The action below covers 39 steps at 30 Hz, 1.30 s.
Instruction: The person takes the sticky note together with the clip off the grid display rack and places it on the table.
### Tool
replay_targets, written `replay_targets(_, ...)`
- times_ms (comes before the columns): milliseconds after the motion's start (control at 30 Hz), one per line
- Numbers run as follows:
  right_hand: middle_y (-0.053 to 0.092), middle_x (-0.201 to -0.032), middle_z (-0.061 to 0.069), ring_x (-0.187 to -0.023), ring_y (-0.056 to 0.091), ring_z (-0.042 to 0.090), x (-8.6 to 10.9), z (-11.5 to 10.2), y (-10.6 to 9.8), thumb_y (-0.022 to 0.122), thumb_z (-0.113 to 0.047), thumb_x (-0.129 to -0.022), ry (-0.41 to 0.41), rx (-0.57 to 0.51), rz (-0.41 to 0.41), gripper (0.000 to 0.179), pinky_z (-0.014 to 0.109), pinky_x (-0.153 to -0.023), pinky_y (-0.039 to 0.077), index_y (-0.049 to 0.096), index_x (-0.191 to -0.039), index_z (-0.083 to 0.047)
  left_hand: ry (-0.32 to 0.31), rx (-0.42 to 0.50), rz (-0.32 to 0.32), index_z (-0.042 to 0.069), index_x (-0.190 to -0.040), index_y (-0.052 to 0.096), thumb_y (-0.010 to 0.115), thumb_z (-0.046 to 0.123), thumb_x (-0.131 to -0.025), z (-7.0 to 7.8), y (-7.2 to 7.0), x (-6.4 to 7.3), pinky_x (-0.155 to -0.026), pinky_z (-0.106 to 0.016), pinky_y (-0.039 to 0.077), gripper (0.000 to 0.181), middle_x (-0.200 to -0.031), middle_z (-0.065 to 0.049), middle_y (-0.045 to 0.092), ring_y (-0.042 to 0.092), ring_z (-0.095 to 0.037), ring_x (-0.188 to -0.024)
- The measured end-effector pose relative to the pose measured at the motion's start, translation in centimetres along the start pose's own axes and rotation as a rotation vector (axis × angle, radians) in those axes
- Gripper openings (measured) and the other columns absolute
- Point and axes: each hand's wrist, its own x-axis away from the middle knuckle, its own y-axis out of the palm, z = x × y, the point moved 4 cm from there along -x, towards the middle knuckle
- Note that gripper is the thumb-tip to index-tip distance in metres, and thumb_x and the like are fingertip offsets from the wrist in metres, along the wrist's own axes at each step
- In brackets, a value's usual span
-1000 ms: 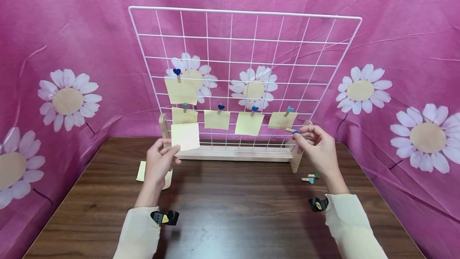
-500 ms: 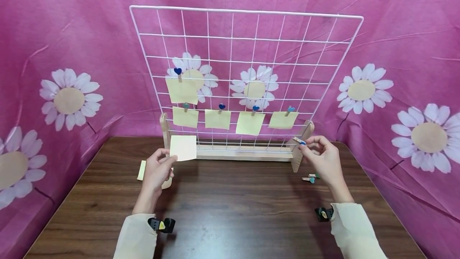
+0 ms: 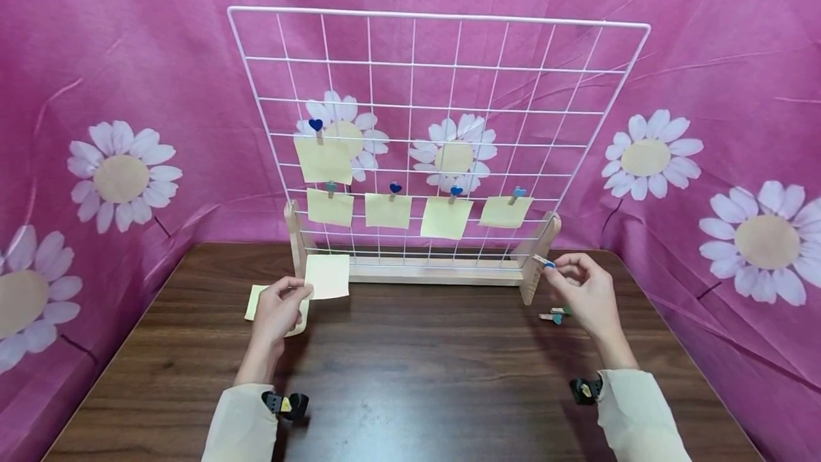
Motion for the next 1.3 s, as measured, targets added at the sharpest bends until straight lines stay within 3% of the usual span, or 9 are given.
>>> replay_targets(233, 0.068, -0.076, -0.013, -0.053, 0.065, 0.004, 0.3, 1.5, -0.7, 0.071, 0.0, -0.092, 0.037, 0.069, 0.016, 0.025, 0.022, -0.051, 0.055, 0.056, -0.108, 0.012, -0.035, 0.016, -0.023, -0.008, -0.117, 0.061, 0.065, 0.011, -0.097, -0.8, 0.0, -0.3, -0.042, -0.019, 0.029, 0.028, -0.076, 0.004, 0.059, 0.036, -0.003, -0.042)
replay_targets(400, 0.07, -0.076, -0.008, -0.049, 0.063, 0.007, 0.6, 2.3, -1.1, 0.072, -0.003, -0.093, 0.045, 0.11, 0.009, 0.026, 0.021, -0.049, 0.053, 0.057, -0.108, 0.011, -0.047, -0.001, -0.027, -0.008, -0.116, 0.061, 0.066, 0.012, -0.096, -1.1, -0.2, -0.4, -0.043, -0.018, 0.03, 0.029, -0.072, 0.005, 0.056, 0.037, -0.003, -0.043)
replay_targets(700, 0.072, -0.075, -0.009, -0.052, 0.066, 0.017, 1.2, 4.2, -2.2, 0.074, -0.014, -0.094, 0.117, 0.218, 0.039, 0.027, 0.021, -0.056, 0.05, 0.061, -0.107, 0.005, -0.059, 0.015, -0.047, -0.008, -0.114, 0.061, 0.066, 0.007, -0.095, -1.8, -0.2, -0.5, -0.043, -0.017, 0.029, 0.025, -0.074, 0.007, 0.063, 0.033, -0.001, -0.042)
replay_targets(933, 0.07, -0.073, -0.018, -0.052, 0.065, 0.015, 1.2, 5.8, -3.0, 0.072, -0.017, -0.096, 0.198, 0.205, 0.003, 0.026, 0.021, -0.056, 0.05, 0.061, -0.107, 0.003, -0.082, -0.006, -0.06, -0.007, -0.112, 0.062, 0.066, 0.007, -0.093, -2.4, -0.4, -0.6, -0.043, -0.018, 0.027, 0.023, -0.068, 0.006, 0.063, 0.032, -0.001, -0.042)
replay_targets(1300, 0.071, -0.074, -0.012, -0.055, 0.064, 0.008, 2.2, 8.5, -4.4, 0.068, -0.016, -0.098, 0.363, 0.204, -0.029, 0.029, 0.023, -0.045, 0.043, 0.058, -0.112, 0.006, -0.081, -0.111, -0.077, -0.004, -0.109, 0.063, 0.068, 0.011, -0.093, -3.1, -0.3, -0.7, -0.043, -0.022, 0.029, 0.022, -0.058, 0.001, 0.057, 0.041, -0.009, -0.044)
